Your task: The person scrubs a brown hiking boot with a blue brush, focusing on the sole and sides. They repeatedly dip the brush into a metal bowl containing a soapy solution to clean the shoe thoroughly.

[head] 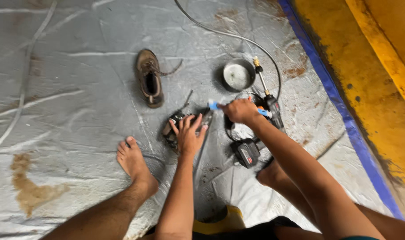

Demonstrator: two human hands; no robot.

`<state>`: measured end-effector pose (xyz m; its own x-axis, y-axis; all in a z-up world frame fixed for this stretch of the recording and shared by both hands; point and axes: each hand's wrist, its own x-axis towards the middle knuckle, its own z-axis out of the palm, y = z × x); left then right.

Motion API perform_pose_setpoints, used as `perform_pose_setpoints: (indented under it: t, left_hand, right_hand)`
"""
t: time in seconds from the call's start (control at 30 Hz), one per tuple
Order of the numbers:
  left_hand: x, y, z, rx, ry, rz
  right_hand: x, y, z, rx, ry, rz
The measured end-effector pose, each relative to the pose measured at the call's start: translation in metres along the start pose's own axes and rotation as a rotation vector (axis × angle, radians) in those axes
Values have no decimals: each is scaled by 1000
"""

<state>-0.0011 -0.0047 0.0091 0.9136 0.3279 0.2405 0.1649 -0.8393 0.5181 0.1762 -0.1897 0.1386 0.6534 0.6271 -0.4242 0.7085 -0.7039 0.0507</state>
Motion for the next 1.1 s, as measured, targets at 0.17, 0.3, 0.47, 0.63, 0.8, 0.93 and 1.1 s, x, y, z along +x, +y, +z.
perform_pose_setpoints:
  t: [0.17,0.3,0.47,0.63,0.8,0.93,1.1]
  left_hand:
    - [-1,0,2,-18,-12,-13]
    - [2,7,-5,-32,-2,-19]
    - [-1,4,-2,-27,-19,-30]
    - [1,4,-5,-34,-26,-41]
    - [2,3,-3,-39,-18,-39]
    - [-2,5,-5,-23,10,-23]
    - [2,-1,-1,-20,14,-30]
  right_hand:
    - [-23,-12,8,-14,-26,-109]
    - [-12,-4,2,5,-39,-46]
    - [-4,-11,18,-53,-89,-52]
    - [-18,-18,-9,-29,-70,-41]
    - [-15,-1,22,-17,27,-36]
    - [-19,-13,20,38,50,-82]
    - [-16,-14,10,159,40,61]
